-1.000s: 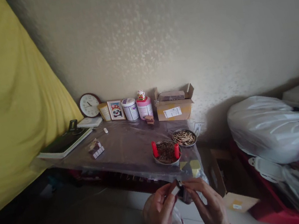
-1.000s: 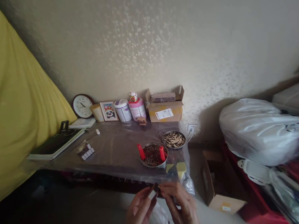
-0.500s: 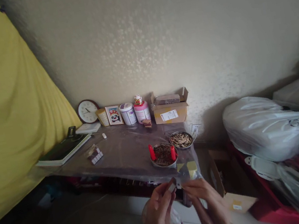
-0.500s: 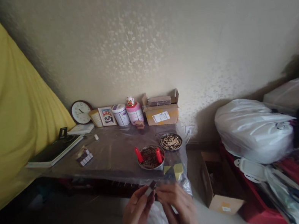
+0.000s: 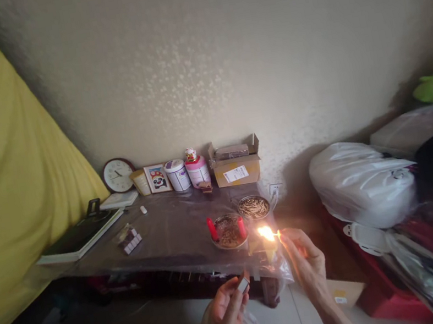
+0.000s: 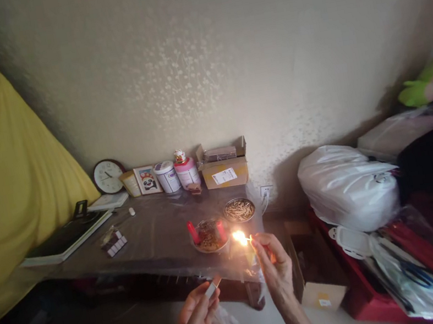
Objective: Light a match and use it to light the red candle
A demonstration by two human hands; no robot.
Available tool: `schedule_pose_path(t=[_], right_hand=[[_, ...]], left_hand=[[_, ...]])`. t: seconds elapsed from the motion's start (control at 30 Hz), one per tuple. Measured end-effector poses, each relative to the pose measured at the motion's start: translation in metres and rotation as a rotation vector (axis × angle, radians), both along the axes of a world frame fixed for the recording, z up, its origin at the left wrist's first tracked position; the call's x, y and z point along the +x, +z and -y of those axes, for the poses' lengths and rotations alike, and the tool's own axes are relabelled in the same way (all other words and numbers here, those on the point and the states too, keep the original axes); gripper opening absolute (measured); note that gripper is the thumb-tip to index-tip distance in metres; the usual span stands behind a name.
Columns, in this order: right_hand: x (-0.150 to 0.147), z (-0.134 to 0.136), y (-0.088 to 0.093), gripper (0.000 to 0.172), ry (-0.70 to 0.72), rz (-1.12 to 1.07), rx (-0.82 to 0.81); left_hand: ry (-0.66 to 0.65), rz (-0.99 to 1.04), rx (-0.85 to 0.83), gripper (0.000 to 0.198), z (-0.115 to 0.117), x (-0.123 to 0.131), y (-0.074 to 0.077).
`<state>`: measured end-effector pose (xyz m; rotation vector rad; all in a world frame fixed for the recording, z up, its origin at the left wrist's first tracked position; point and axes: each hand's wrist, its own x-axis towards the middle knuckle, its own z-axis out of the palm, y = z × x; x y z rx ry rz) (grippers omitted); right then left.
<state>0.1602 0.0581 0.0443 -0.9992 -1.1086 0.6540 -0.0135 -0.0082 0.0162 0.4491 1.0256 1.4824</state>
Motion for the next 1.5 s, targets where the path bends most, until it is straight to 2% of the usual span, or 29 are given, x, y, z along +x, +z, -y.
schedule_pose_path(t=[0.1, 0.3, 0.43, 0.53, 0.57, 0.8, 1.17, 1.27, 1.5], right_hand=[[0.004, 0.000, 0.008, 0.016, 0.016, -0.112, -0.028], [0.007, 0.002, 0.017, 0.015, 0.062, -0.229, -0.057], [0.008, 0.000, 0.016, 0.016, 0.076, -0.268, -0.066], [0.007, 0.000, 0.016, 0.016, 0.100, -0.302, -0.069], [0.007, 0.000, 0.016, 0.016, 0.117, -0.311, -0.076], [0.005, -0.001, 0.017, 0.017, 0.159, -0.341, -0.117], [0.001, -0.010, 0.021, 0.017, 0.227, -0.352, -0.133], [-0.001, -0.015, 0.022, 0.017, 0.238, -0.337, -0.147], [-0.004, -0.031, 0.020, 0.019, 0.238, -0.268, -0.121]], left_hand=[[-0.038, 0.063, 0.016, 0.041, -0.001, 0.000, -0.015], [-0.011, 0.046, -0.036, 0.039, -0.002, 0.009, -0.048], [-0.094, 0.036, -0.047, 0.033, -0.011, 0.011, -0.077], [-0.178, 0.119, -0.115, 0.042, -0.018, 0.010, -0.095], [-0.171, 0.140, -0.114, 0.044, -0.019, 0.010, -0.098], [-0.255, 0.244, -0.162, 0.046, -0.019, 0.010, -0.105], [-0.205, 0.296, -0.145, 0.047, -0.017, 0.015, -0.125], [-0.229, 0.305, -0.172, 0.048, -0.018, 0.014, -0.130], [-0.145, 0.308, -0.165, 0.050, -0.017, 0.020, -0.125]])
